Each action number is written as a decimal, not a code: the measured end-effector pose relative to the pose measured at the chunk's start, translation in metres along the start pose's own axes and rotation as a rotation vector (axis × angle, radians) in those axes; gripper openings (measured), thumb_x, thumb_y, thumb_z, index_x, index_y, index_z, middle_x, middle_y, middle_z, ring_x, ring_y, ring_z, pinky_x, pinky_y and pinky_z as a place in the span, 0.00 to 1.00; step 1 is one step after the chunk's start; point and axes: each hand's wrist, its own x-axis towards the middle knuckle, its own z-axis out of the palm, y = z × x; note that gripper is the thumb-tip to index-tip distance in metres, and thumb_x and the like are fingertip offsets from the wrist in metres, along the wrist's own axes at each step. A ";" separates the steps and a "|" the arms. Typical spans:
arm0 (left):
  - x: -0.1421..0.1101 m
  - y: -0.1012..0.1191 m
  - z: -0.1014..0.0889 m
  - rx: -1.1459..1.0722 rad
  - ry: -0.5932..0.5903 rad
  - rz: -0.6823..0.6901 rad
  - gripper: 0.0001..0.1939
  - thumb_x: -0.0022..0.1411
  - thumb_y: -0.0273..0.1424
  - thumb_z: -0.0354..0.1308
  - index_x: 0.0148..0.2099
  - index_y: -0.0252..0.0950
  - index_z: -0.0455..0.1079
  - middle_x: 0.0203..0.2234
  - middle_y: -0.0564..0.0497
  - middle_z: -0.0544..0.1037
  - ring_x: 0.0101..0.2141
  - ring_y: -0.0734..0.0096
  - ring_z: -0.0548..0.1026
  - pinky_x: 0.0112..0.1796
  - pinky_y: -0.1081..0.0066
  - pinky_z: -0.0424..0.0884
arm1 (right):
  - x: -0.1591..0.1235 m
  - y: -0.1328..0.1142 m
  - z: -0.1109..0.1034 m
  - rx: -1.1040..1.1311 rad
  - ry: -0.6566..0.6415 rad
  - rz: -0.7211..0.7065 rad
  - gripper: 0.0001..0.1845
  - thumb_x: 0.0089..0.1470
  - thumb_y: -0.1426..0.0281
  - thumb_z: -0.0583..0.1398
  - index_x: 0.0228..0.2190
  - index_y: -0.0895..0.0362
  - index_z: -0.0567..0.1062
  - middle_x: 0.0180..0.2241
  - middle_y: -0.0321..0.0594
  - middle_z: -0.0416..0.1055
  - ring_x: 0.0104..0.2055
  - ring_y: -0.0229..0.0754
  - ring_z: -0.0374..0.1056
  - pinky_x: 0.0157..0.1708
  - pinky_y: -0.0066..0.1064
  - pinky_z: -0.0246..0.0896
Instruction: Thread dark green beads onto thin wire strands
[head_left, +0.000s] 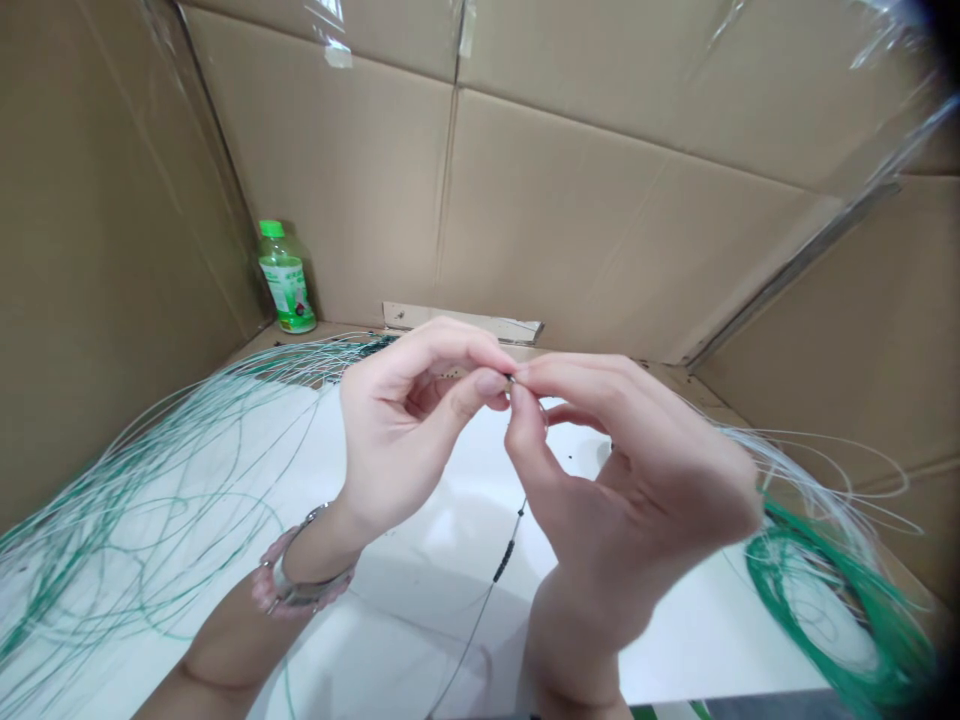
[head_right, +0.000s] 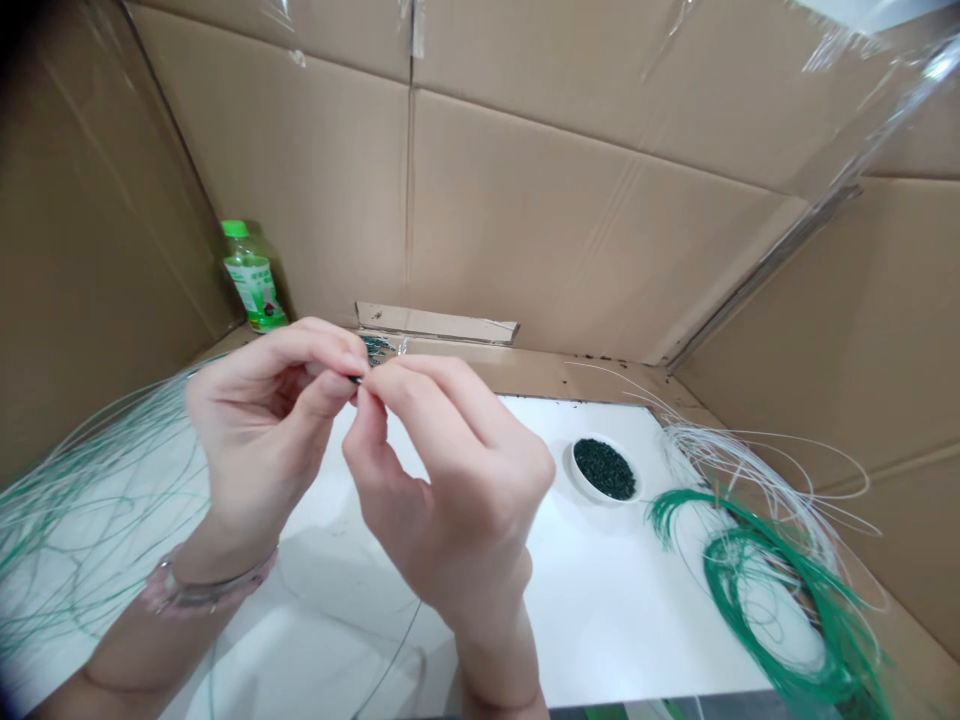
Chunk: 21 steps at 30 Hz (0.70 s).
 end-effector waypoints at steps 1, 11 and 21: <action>0.000 0.001 -0.001 0.043 -0.010 0.017 0.09 0.59 0.21 0.58 0.37 0.41 0.76 0.30 0.54 0.74 0.30 0.79 0.73 0.29 0.79 0.72 | 0.000 0.000 -0.001 -0.030 -0.012 -0.007 0.09 0.49 0.79 0.60 0.26 0.52 0.75 0.27 0.31 0.75 0.25 0.33 0.69 0.24 0.24 0.69; 0.003 0.004 -0.007 0.290 -0.022 0.101 0.09 0.58 0.22 0.60 0.35 0.42 0.77 0.28 0.52 0.76 0.31 0.73 0.74 0.27 0.76 0.72 | 0.001 0.004 -0.005 -0.072 -0.089 -0.038 0.10 0.52 0.79 0.60 0.26 0.51 0.74 0.27 0.30 0.75 0.26 0.33 0.69 0.26 0.24 0.67; 0.004 0.001 -0.007 0.041 0.012 -0.029 0.10 0.56 0.23 0.63 0.37 0.44 0.77 0.29 0.55 0.79 0.29 0.76 0.77 0.30 0.77 0.77 | 0.002 0.012 -0.001 0.144 -0.024 -0.006 0.09 0.47 0.79 0.65 0.28 0.52 0.76 0.27 0.26 0.77 0.27 0.31 0.71 0.28 0.23 0.70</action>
